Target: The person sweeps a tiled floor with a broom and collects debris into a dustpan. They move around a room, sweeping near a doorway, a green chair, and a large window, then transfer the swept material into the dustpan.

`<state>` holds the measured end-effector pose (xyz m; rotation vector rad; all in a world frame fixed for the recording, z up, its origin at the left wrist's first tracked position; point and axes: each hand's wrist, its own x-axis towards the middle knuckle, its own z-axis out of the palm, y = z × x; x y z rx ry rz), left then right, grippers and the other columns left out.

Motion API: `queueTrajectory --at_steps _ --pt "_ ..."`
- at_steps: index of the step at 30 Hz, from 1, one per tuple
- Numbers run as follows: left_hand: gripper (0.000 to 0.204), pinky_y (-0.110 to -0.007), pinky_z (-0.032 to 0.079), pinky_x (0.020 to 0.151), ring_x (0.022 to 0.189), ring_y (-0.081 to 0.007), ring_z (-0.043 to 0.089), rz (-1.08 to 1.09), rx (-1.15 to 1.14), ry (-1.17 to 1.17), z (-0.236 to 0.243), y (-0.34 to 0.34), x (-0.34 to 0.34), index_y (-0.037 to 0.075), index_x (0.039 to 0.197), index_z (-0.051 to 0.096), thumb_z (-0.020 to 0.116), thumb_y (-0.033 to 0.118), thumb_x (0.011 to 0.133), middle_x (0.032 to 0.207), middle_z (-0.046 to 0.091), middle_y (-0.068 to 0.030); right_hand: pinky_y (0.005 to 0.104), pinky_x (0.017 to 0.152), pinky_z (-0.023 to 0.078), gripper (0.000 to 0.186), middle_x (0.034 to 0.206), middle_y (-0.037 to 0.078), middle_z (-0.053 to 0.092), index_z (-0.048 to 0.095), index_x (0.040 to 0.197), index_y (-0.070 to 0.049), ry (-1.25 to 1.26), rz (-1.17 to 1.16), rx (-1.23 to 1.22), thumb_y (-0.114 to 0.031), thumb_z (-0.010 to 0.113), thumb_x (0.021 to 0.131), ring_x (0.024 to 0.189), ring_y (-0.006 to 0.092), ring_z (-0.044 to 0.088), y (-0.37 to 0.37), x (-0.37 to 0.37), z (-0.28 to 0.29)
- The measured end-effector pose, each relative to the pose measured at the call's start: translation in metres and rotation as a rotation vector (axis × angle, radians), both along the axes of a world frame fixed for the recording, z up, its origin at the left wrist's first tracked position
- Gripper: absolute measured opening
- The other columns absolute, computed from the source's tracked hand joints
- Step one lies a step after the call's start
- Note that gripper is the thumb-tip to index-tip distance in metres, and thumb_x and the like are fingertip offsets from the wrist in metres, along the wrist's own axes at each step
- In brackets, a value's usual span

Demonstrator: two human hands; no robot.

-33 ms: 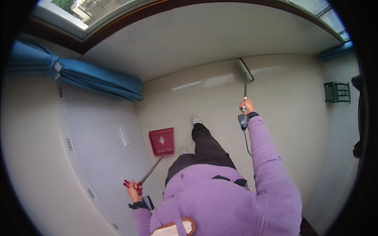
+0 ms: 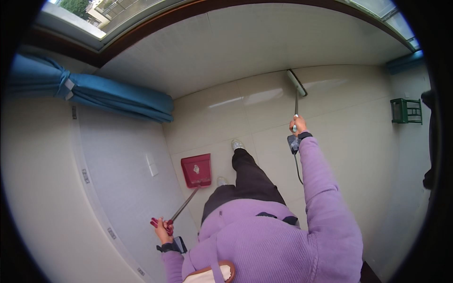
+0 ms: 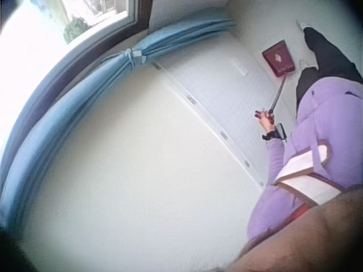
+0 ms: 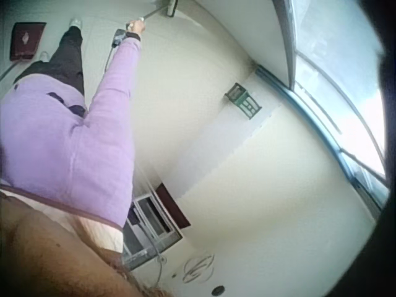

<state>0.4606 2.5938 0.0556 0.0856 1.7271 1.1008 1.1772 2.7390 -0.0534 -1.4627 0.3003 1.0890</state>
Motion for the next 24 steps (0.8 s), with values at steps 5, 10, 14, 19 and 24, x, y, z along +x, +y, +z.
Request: queueTrajectory --at_steps 5,10,14,19,24 --pt "0.018 -0.023 0.039 0.04 0.05 -0.0101 0.044 0.033 -0.109 0.07 0.008 0.006 0.007 0.006 0.094 0.053 0.06 0.022 0.087 0.057 0.044 0.0002 0.0328 0.03 0.032 0.008 0.06 0.008 0.046 0.042 0.097 -0.004 -0.204 0.243 -0.221 -0.007 0.047 0.091 0.036 0.019 0.044 0.046 0.024 -0.028" --pt "0.023 -0.023 0.04 0.043 0.06 -0.0098 0.048 0.009 -0.138 0.097 0.022 0.022 0.024 0.006 0.099 0.054 0.059 0.026 0.089 0.058 0.042 0.0018 0.035 0.032 0.036 0.048 0.06 0.01 0.051 0.034 0.136 -0.001 -0.322 0.503 -0.283 -0.004 0.047 0.089 0.037 0.0198 0.048 0.025 -0.017 -0.031" --pt "0.025 -0.023 0.04 0.043 0.061 -0.0097 0.049 0.013 -0.139 0.096 0.028 0.036 0.034 0.005 0.102 0.053 0.059 0.026 0.089 0.058 0.041 0.0021 0.0297 0.036 0.037 0.063 0.058 0.004 0.044 0.017 0.148 -0.018 -0.205 0.717 -0.386 -0.005 0.045 0.093 0.041 0.0133 0.041 -0.003 -0.057 0.008" --pt "0.021 -0.024 0.037 0.04 0.049 -0.0105 0.043 0.094 -0.12 0.085 0.025 0.036 0.031 0.005 0.097 0.053 0.059 0.024 0.088 0.059 0.045 -0.0003 0.0284 0.038 0.039 0.063 0.061 0.005 0.046 0.019 0.148 -0.017 -0.022 1.016 -0.289 -0.009 0.049 0.093 0.043 0.0121 0.042 -0.004 -0.117 0.056" --pt "0.021 -0.024 0.039 0.042 0.054 -0.0108 0.047 0.07 -0.129 0.051 0.023 0.035 0.025 0.007 0.098 0.057 0.061 0.025 0.088 0.061 0.045 0.0008 0.0227 0.039 0.032 0.059 0.066 0.003 0.045 0.022 0.147 -0.017 0.221 1.033 -0.254 -0.013 0.049 0.095 0.045 0.0081 0.037 0.016 -0.13 0.092"
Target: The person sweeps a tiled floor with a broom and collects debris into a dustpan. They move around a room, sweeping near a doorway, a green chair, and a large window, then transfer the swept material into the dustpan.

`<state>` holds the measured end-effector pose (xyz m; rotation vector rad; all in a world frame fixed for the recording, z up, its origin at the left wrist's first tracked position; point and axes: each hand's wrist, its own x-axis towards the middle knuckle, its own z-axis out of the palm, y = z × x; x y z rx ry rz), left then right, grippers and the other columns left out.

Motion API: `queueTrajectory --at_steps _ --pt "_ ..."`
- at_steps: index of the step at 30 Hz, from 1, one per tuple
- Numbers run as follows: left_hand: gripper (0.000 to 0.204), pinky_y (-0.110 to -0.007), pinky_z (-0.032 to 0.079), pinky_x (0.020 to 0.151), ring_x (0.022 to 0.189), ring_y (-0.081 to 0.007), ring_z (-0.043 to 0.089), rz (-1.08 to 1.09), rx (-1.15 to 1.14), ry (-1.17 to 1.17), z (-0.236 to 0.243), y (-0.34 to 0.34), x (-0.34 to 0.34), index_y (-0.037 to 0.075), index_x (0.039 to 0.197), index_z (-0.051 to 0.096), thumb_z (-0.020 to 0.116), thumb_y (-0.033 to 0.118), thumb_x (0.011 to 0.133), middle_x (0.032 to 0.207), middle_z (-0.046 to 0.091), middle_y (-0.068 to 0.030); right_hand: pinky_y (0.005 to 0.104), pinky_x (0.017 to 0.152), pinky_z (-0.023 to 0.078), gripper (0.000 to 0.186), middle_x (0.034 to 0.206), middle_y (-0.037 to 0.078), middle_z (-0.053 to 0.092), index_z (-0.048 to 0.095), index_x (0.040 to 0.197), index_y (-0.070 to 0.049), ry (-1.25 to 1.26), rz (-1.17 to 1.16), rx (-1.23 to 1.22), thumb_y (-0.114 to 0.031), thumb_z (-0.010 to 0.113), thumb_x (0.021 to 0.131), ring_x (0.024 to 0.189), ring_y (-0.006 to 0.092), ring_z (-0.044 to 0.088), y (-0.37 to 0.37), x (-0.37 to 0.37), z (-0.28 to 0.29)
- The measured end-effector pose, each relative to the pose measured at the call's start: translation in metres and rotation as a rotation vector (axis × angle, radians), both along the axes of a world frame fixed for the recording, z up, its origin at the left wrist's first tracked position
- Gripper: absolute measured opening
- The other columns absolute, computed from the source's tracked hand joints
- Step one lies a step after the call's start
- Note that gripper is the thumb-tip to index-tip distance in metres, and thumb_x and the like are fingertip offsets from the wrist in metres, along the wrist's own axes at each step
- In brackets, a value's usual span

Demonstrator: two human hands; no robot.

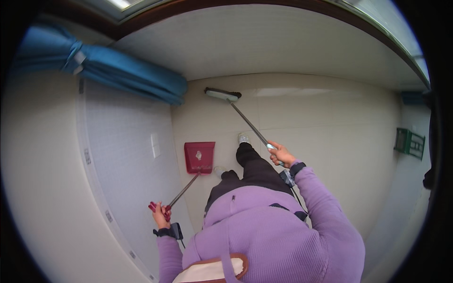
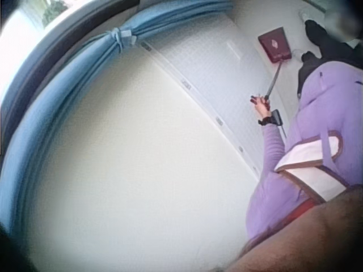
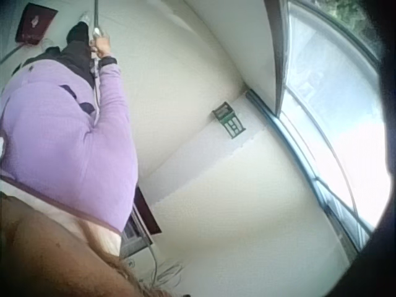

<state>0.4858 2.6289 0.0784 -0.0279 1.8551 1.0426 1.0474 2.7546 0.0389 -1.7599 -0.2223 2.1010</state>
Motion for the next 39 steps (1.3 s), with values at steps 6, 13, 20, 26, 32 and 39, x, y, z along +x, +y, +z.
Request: queueTrajectory --at_steps 6,13,20,26,32,39 --pt "0.023 -0.023 0.04 0.044 0.059 -0.0102 0.051 0.015 0.024 0.002 -0.003 -0.004 -0.007 0.007 0.099 0.056 0.062 0.026 0.088 0.059 0.044 0.002 0.0203 0.039 0.032 0.058 0.07 0.005 0.046 0.023 0.147 -0.02 0.022 -0.141 -0.083 -0.012 0.048 0.095 0.047 0.0067 0.035 0.001 -0.019 0.034" --pt "0.021 -0.023 0.041 0.045 0.058 -0.0091 0.048 0.038 0.028 0.026 0.003 0.003 -0.004 0.006 0.096 0.057 0.062 0.025 0.088 0.061 0.045 0.0021 0.0208 0.038 0.031 0.048 0.064 0.003 0.04 0.027 0.14 -0.023 -0.105 -0.546 -0.011 -0.012 0.041 0.096 0.045 0.0076 0.032 0.014 -0.002 -0.003" --pt "0.02 -0.023 0.041 0.046 0.057 -0.0081 0.047 0.03 0.041 0.012 0.016 0.017 0.003 0.007 0.096 0.057 0.062 0.025 0.089 0.06 0.044 0.0029 0.0258 0.037 0.028 0.03 0.051 0.0 0.034 0.031 0.065 -0.014 0.273 -0.889 -0.269 -0.02 0.038 0.094 0.042 0.0122 0.036 0.131 0.073 -0.087" --pt "0.021 -0.024 0.042 0.045 0.055 -0.0081 0.047 0.046 0.046 0.023 0.014 0.018 0.001 0.006 0.096 0.058 0.063 0.025 0.088 0.06 0.044 0.0028 0.0394 0.042 0.041 0.012 0.057 0.013 0.049 0.036 0.101 -0.006 -0.011 -0.194 0.065 -0.008 0.035 0.09 0.048 0.026 0.051 0.11 -0.055 -0.149" --pt "0.023 -0.024 0.047 0.047 0.053 -0.0081 0.047 0.051 0.018 0.033 0.019 0.021 -0.003 0.006 0.093 0.059 0.064 0.028 0.087 0.06 0.045 0.0022 0.0332 0.032 0.035 0.074 0.054 0.005 0.038 -0.009 0.147 -0.031 -0.022 -0.012 -0.154 -0.009 0.039 0.095 0.037 0.0174 0.038 0.035 -0.174 -0.064" --pt "0.021 -0.024 0.048 0.046 0.051 -0.0085 0.048 0.065 0.042 0.003 0.027 0.021 -0.008 0.007 0.088 0.057 0.063 0.027 0.087 0.059 0.045 0.0025 0.0187 0.037 0.029 0.064 0.062 -0.001 0.033 0.015 0.147 -0.026 0.117 0.07 -0.115 -0.007 0.045 0.094 0.045 0.0064 0.03 0.087 -0.153 0.029"
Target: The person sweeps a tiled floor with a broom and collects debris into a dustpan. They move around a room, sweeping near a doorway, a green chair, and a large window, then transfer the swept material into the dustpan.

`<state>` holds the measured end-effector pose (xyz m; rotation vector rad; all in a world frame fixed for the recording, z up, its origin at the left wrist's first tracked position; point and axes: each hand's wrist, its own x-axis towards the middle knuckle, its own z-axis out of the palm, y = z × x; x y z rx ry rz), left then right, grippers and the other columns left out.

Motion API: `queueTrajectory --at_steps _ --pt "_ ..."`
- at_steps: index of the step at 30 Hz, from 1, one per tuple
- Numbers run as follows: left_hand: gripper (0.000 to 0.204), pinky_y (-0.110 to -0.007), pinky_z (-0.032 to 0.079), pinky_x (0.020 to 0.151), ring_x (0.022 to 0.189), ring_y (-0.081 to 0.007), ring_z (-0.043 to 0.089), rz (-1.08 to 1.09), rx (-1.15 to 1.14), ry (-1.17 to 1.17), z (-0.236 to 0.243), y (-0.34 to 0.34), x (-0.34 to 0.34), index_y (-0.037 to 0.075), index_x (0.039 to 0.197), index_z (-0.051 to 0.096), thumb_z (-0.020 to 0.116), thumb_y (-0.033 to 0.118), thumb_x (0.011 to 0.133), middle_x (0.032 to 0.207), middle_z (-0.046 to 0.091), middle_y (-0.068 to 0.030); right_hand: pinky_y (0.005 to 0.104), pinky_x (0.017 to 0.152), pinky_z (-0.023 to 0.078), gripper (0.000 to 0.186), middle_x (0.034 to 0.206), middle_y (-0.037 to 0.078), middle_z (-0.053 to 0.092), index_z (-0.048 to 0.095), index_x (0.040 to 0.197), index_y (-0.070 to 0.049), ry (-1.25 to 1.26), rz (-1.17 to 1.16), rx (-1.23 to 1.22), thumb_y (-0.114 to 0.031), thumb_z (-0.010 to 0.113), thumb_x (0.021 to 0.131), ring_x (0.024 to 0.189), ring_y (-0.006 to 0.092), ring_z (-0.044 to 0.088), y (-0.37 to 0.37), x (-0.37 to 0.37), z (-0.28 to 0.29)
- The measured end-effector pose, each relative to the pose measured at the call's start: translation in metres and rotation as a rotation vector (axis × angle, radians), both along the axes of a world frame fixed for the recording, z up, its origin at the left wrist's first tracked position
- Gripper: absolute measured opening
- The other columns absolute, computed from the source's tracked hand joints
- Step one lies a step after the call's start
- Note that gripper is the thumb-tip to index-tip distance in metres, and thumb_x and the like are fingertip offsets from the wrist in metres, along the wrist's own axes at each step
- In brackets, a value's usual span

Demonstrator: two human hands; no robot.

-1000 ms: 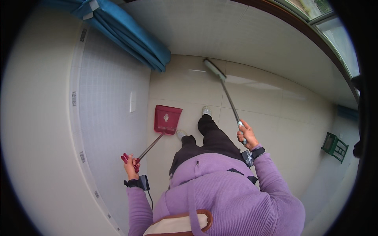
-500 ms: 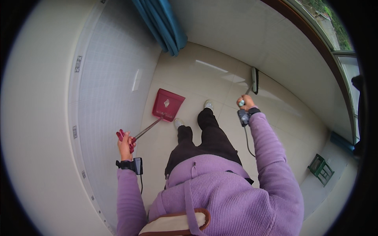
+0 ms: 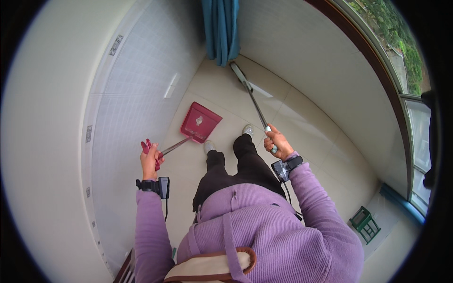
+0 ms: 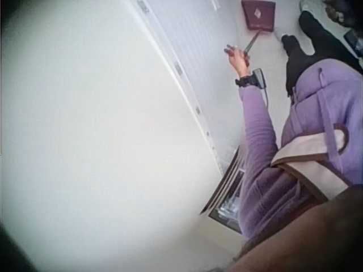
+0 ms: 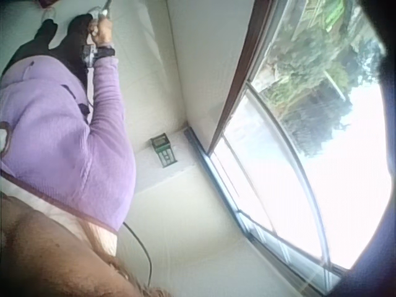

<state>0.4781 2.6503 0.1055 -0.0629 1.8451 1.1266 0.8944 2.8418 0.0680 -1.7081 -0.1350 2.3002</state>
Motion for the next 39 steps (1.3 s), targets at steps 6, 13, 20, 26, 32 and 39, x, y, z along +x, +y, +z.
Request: queueTrajectory --at_steps 6,13,20,26,32,39 --pt "0.022 -0.025 0.049 0.046 0.053 -0.0087 0.049 0.001 -0.011 0.003 0.003 0.006 -0.002 0.008 0.082 0.052 0.064 0.026 0.086 0.06 0.046 0.0022 0.034 0.036 0.037 0.053 0.06 0.008 0.046 0.031 0.138 -0.005 -0.288 0.391 0.413 -0.003 0.049 0.088 0.041 0.019 0.046 0.063 -0.06 -0.046" --pt "0.022 -0.026 0.05 0.048 0.055 -0.009 0.05 0.008 -0.041 0.001 0.004 0.011 -0.006 0.007 0.085 0.054 0.066 0.026 0.084 0.062 0.047 0.0012 0.0339 0.04 0.042 0.061 0.062 0.011 0.053 0.031 0.139 -0.004 -0.386 0.897 0.642 -0.002 0.053 0.082 0.047 0.0197 0.054 0.062 -0.079 -0.137" --pt "0.023 -0.025 0.048 0.048 0.056 -0.008 0.05 0.038 -0.013 0.01 0.005 0.011 -0.007 0.008 0.09 0.056 0.067 0.028 0.083 0.06 0.046 0.0035 0.0281 0.039 0.034 0.063 0.06 0.003 0.045 0.024 0.146 -0.008 -0.224 0.759 0.253 -0.006 0.053 0.089 0.044 0.0115 0.042 0.045 -0.029 -0.008" --pt "0.036 -0.026 0.052 0.047 0.057 -0.01 0.052 0.014 -0.021 0.012 0.007 0.015 -0.011 0.002 0.105 0.057 0.067 0.028 0.082 0.072 0.053 -0.003 0.0281 0.039 0.034 0.063 0.059 0.003 0.045 0.02 0.146 -0.003 -0.247 0.567 0.393 -0.004 0.049 0.09 0.043 0.0122 0.044 0.034 -0.077 0.009" --pt "0.029 -0.025 0.05 0.049 0.057 -0.0087 0.051 0.026 -0.022 0.014 0.017 0.01 -0.005 0.006 0.098 0.058 0.067 0.029 0.082 0.066 0.049 0.0014 0.0312 0.035 0.032 0.027 0.054 0.005 0.046 0.044 0.11 -0.004 -0.365 0.604 0.488 0.0 0.052 0.084 0.037 0.0164 0.044 0.08 -0.166 -0.079" --pt "0.026 -0.025 0.049 0.05 0.06 -0.0088 0.051 0.025 -0.023 0.02 0.025 0.012 0.003 0.007 0.093 0.057 0.066 0.03 0.083 0.065 0.048 0.0022 0.0349 0.042 0.045 0.064 0.065 0.014 0.059 0.033 0.138 0.002 -0.478 1.239 0.656 0.0 0.055 0.078 0.051 0.0201 0.058 0.071 -0.076 -0.053"
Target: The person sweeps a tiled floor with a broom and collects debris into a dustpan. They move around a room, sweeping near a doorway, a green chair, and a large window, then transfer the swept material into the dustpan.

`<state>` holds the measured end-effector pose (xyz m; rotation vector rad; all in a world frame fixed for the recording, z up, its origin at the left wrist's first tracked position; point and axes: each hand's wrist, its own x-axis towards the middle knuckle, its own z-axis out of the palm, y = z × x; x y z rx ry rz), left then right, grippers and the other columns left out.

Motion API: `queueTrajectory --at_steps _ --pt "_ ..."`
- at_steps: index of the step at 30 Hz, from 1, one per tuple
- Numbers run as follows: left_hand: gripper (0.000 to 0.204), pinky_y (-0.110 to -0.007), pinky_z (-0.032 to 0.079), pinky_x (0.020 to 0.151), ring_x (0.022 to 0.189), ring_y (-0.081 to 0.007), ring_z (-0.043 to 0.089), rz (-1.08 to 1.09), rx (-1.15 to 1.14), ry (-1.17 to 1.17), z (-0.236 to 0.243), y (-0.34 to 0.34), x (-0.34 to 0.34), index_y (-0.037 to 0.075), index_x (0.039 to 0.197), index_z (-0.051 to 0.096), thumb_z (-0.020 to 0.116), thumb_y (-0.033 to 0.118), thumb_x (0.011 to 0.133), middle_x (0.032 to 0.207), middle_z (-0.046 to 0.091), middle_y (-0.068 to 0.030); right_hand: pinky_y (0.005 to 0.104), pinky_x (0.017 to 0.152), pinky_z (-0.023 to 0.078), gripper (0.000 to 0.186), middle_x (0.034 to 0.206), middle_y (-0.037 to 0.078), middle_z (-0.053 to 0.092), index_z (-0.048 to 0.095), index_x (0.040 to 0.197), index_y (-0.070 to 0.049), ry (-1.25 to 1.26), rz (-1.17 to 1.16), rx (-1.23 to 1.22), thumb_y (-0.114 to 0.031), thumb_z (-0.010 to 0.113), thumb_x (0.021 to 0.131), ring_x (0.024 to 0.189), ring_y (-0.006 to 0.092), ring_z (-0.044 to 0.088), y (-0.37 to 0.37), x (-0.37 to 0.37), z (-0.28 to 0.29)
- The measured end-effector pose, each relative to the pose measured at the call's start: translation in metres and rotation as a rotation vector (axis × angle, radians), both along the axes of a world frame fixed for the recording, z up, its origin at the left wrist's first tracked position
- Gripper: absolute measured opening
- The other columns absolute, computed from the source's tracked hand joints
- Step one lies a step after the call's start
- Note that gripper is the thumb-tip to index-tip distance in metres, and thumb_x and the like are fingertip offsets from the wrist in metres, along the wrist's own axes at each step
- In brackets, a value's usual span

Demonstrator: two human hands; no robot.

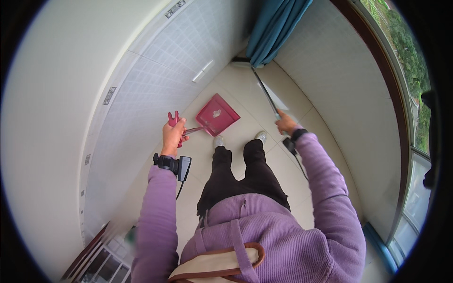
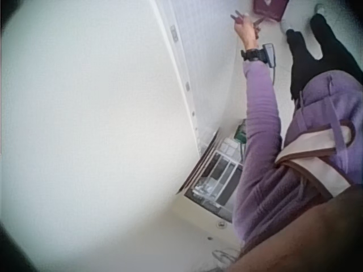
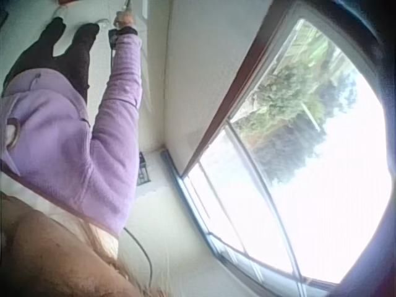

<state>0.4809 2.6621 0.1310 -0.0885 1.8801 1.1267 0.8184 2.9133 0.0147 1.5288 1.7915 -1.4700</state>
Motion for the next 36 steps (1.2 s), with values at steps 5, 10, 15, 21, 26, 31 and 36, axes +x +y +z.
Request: queueTrajectory --at_steps 5,10,15,21,26,31,36 --pt "0.026 -0.025 0.049 0.05 0.059 -0.0086 0.05 -0.003 0.016 -0.013 0.004 0.0 -0.001 0.007 0.092 0.057 0.066 0.03 0.084 0.065 0.048 0.0017 0.0275 0.039 0.032 0.063 0.058 0.004 0.046 0.028 0.144 -0.005 0.149 -0.446 -0.358 -0.002 0.053 0.087 0.043 0.0121 0.042 0.028 0.063 0.088" --pt "0.026 -0.025 0.048 0.05 0.059 -0.0082 0.05 -0.029 0.021 0.01 0.002 -0.002 0.0 0.007 0.092 0.057 0.066 0.029 0.084 0.065 0.048 0.0017 0.0288 0.039 0.035 0.064 0.064 0.006 0.052 0.027 0.144 -0.003 0.251 -0.359 -0.226 0.001 0.053 0.086 0.044 0.0128 0.046 0.003 0.015 0.051" --pt "0.025 -0.024 0.046 0.044 0.054 -0.0088 0.049 0.023 0.015 -0.002 -0.005 -0.004 -0.001 0.004 0.095 0.057 0.065 0.025 0.084 0.069 0.052 -0.0022 0.0326 0.043 0.046 0.074 0.065 0.014 0.061 0.027 0.143 0.001 0.104 -0.083 -0.073 0.002 0.054 0.074 0.048 0.0193 0.059 -0.024 -0.014 -0.021" --pt "0.018 -0.021 0.033 0.04 0.049 -0.0051 0.04 0.003 0.005 -0.005 0.005 -0.049 0.001 0.009 0.082 0.054 0.065 0.023 0.087 0.058 0.042 0.0042 0.0316 0.041 0.042 0.064 0.057 0.008 0.054 0.034 0.143 -0.005 -0.027 0.061 -0.225 -0.004 0.054 0.082 0.043 0.0151 0.051 -0.014 0.028 0.043" --pt "0.018 -0.02 0.034 0.042 0.051 -0.0044 0.039 0.122 0.046 -0.056 0.055 -0.138 0.014 0.005 0.096 0.056 0.062 0.021 0.089 0.062 0.043 0.0033 0.0311 0.046 0.045 0.057 0.056 0.006 0.051 0.037 0.142 -0.01 -0.012 0.175 -0.129 -0.013 0.053 0.087 0.043 0.0139 0.047 -0.01 0.033 0.113" --pt "0.02 -0.019 0.034 0.044 0.056 -0.0041 0.041 0.19 0.074 -0.037 0.097 -0.162 0.024 0.003 0.099 0.056 0.059 0.021 0.092 0.063 0.043 0.0028 0.0365 0.07 0.051 0.053 0.073 0.014 0.062 0.04 0.141 -0.017 -0.078 0.385 -0.025 -0.024 0.052 0.09 0.063 0.0238 0.061 -0.004 -0.038 0.059" --pt "0.022 -0.019 0.034 0.045 0.057 -0.0039 0.04 0.243 -0.058 -0.025 0.107 -0.167 0.027 0.002 0.1 0.057 0.059 0.023 0.091 0.063 0.042 0.0032 0.0382 0.092 0.047 0.049 0.116 0.016 0.062 0.046 0.136 -0.022 -0.221 0.637 0.087 -0.027 0.053 0.088 0.107 0.0327 0.059 0.005 -0.036 0.028"
